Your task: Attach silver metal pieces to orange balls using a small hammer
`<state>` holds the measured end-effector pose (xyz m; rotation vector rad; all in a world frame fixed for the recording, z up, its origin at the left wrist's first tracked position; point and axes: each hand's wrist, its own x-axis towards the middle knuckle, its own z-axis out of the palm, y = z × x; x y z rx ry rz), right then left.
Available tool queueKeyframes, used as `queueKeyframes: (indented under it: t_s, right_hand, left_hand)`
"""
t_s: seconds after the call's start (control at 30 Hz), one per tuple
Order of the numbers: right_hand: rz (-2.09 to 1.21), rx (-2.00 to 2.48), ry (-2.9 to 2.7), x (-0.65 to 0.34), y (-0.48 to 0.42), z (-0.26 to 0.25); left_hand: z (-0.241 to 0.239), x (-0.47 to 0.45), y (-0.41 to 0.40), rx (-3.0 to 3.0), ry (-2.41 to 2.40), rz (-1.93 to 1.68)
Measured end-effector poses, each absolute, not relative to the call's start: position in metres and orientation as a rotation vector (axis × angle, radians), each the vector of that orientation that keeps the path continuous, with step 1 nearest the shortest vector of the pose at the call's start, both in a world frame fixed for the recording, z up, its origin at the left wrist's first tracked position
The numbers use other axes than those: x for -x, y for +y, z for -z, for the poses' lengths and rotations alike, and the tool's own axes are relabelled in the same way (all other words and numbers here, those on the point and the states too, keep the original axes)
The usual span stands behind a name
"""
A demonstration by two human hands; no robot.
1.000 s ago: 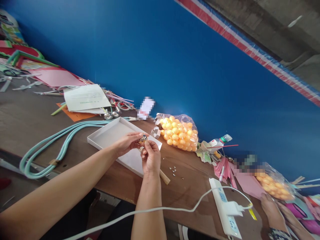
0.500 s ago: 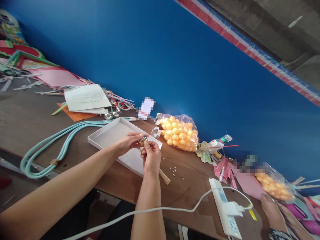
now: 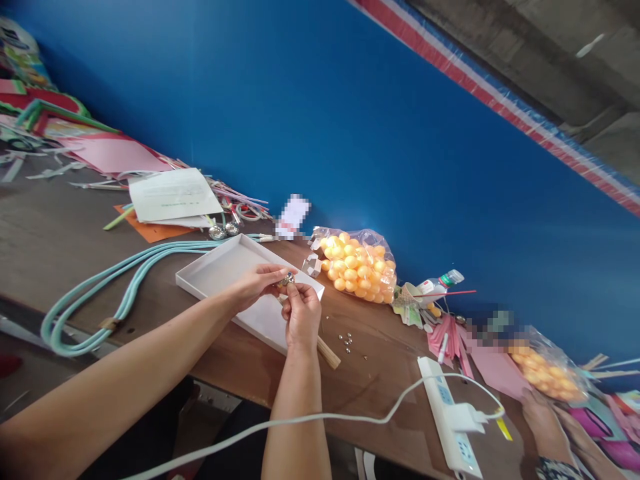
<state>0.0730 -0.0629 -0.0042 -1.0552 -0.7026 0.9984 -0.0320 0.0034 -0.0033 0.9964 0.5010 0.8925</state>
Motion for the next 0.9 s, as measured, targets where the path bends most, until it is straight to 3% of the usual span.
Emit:
queueKeyframes:
  t_s: [0.5,0.6,0.77,0.9]
  right_hand:
    - [-0.914,1.131,-0.771,-0.071,-0.061,0.008]
    - [-0.625,1.249,-0.913,-0.071,-0.064,0.008]
    - [0.156,1.676,-1.35,-0.073,-0.07,0.008]
    - [0.09,2.181,-1.638,-0.074,-0.071,0.007]
  left_hand:
    - [0.001,0.03,0.001,-0.94,0.465,-0.894]
    - [0.002,0.028,0.004,-0.907,0.529,-0.984]
    - [0.005,0.03,0.012,-0.774,0.747,-1.277]
    - [0.004,0.031,0.016,-0.703,0.801,-1.354]
